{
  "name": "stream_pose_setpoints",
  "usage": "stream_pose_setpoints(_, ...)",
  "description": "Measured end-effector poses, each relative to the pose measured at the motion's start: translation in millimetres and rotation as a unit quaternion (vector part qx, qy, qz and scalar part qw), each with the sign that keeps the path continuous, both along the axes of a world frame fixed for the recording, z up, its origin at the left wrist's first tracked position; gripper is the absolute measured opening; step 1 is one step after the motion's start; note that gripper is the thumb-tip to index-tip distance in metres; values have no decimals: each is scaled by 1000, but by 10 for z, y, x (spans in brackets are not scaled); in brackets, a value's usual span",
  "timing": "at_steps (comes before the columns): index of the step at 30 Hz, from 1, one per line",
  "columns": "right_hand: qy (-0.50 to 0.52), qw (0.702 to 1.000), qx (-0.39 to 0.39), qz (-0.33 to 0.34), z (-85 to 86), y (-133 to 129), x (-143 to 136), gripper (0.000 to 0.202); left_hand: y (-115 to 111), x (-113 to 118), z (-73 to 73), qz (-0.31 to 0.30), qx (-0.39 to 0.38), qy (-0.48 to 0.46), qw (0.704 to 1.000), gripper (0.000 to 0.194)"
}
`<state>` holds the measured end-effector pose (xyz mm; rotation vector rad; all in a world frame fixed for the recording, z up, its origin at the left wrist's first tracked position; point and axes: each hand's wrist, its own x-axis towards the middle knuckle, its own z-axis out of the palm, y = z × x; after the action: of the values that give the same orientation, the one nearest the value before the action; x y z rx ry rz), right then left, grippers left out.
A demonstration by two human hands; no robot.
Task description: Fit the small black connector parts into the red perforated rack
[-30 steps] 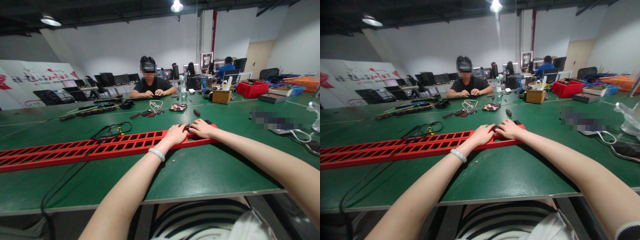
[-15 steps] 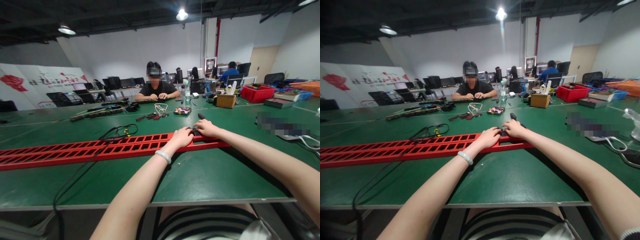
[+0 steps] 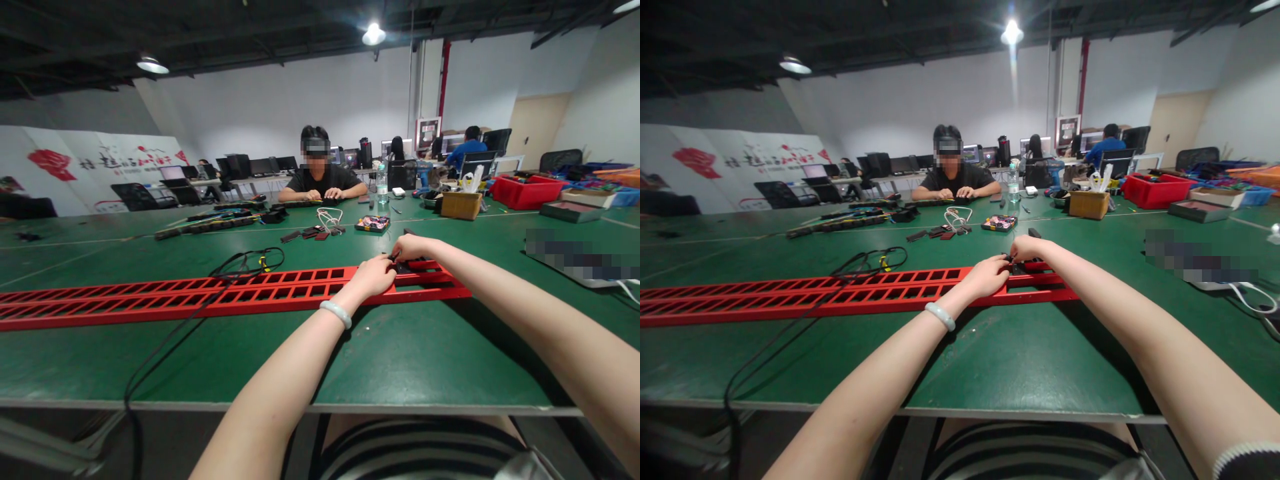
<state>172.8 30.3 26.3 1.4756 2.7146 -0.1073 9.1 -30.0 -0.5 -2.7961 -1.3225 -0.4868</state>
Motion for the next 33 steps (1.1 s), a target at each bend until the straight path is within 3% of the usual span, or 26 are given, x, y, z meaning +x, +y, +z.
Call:
stream_pose_setpoints(6, -18, 999, 30, -20, -22, -10, -42, 33, -23, 1, 23, -3, -8, -7, 1000, 36)
stream_pose_setpoints(13, -46, 998, -3, -50, 20, -13, -154, 25, 6, -2, -1, -3, -12, -8, 1000, 36)
stream_pose_setpoints(17, -30, 996, 14, -84, -2, 39, -171, 32, 28, -15, -32, -4, -2, -14, 1000, 35)
stream_pose_setpoints(20, -12, 994, 47, -102, -44, 98, -183, 37, 36, -23, -50, 26, 0, -22, 999, 34)
stream_pose_setpoints(26, -3, 994, 54, -93, -65, 146, -256, 34, 25, -34, -55, 158, 47, -64, 984, 39)
stream_pose_setpoints(33, -23, 999, 12, -47, -12, 115, -358, 50, 8, -33, -58, 173, 39, -51, 983, 39)
